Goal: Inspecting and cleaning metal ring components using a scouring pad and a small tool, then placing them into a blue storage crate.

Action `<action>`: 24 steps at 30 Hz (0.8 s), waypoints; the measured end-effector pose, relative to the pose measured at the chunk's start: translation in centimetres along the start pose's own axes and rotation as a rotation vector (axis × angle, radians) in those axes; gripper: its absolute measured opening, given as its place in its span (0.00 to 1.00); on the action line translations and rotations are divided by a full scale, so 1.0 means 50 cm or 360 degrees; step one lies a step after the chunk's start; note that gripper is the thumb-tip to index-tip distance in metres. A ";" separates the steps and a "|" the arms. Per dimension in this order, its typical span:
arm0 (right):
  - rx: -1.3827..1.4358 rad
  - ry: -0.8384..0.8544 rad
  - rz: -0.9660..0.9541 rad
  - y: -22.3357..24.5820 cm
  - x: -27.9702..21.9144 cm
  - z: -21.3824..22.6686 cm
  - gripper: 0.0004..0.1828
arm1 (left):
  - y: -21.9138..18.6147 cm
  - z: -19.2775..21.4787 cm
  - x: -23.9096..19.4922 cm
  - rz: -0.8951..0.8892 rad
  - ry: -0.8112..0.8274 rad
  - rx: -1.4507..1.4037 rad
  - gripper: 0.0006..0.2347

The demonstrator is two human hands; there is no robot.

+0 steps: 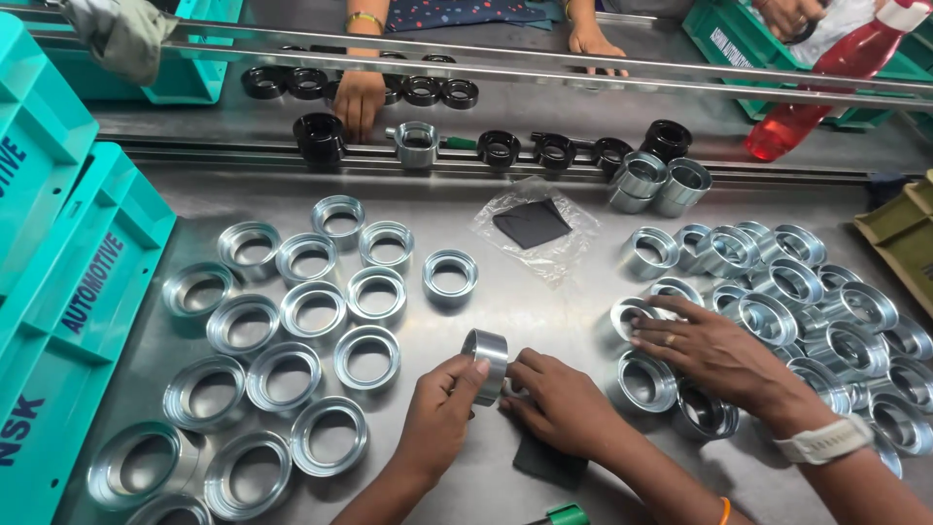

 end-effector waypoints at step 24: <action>0.0363 -0.0071 -0.0037 -0.047 -0.008 -0.005 0.16 | -0.060 -0.014 -0.015 -0.0232 0.0236 -0.0199 0.15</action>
Point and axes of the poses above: each hand's wrist, its own x-axis towards the middle knuckle, its own z-axis out of the back of the hand, y = z × x, the point moved 7 cm from there along x, towards the middle knuckle, and after that the axes turned 1 degree about x, right-handed, at the moved point
